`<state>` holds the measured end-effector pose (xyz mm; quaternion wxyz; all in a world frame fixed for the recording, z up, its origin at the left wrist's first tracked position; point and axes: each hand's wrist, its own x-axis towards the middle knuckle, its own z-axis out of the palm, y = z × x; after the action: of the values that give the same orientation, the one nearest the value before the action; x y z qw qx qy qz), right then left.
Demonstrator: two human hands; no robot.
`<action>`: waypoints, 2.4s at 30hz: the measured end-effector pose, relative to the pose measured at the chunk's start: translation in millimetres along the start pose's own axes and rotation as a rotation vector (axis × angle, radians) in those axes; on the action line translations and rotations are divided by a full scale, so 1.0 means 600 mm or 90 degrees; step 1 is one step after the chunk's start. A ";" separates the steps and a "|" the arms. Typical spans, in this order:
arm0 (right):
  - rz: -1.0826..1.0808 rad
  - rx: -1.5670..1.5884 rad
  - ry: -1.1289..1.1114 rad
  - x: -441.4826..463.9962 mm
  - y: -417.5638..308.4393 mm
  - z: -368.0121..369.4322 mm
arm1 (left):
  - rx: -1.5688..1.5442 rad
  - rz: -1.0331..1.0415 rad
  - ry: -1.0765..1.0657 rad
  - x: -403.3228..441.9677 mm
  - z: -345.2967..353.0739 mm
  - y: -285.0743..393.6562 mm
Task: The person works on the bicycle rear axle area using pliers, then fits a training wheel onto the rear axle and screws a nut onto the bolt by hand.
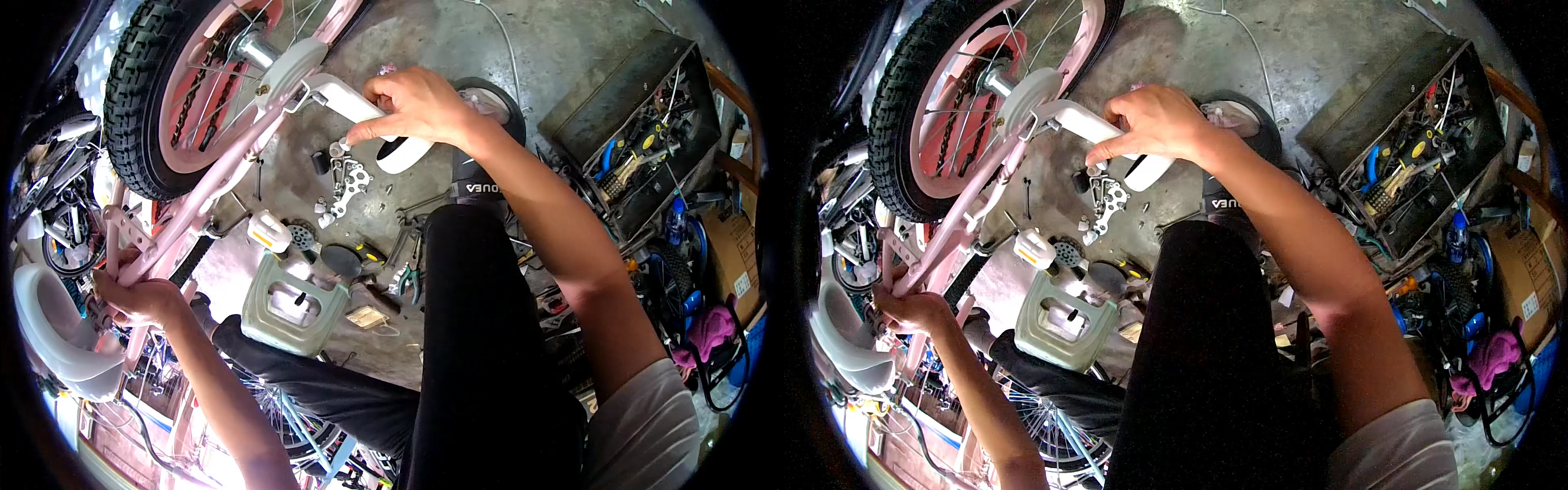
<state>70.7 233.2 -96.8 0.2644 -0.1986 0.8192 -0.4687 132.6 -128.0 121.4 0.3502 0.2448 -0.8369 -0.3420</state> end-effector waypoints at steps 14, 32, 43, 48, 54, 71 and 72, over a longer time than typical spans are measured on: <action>-0.057 0.132 0.167 0.006 -0.018 0.008 | -0.034 -0.004 -0.049 0.022 -0.027 -0.029; 0.001 0.149 0.096 0.010 -0.053 0.015 | -0.039 -0.036 0.021 0.018 0.005 0.010; 0.027 0.070 0.130 -0.008 -0.062 0.022 | -0.020 -0.058 0.072 0.027 0.001 0.007; 0.019 0.082 0.153 -0.011 -0.057 0.028 | -0.026 -0.049 0.049 0.044 -0.020 -0.019; 0.046 0.055 0.135 -0.011 -0.060 0.028 | -0.064 -0.058 -0.005 0.054 -0.030 -0.031; 0.071 0.071 0.124 -0.002 -0.064 0.013 | -0.024 -0.038 0.065 0.008 0.016 0.021; 0.071 0.071 0.125 -0.002 -0.066 0.013 | -0.024 -0.038 0.064 0.009 0.016 0.020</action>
<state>79.4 209.5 -65.3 0.2194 -0.0906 0.8235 -0.5153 119.9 -119.7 127.7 0.3861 0.2800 -0.8040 -0.3552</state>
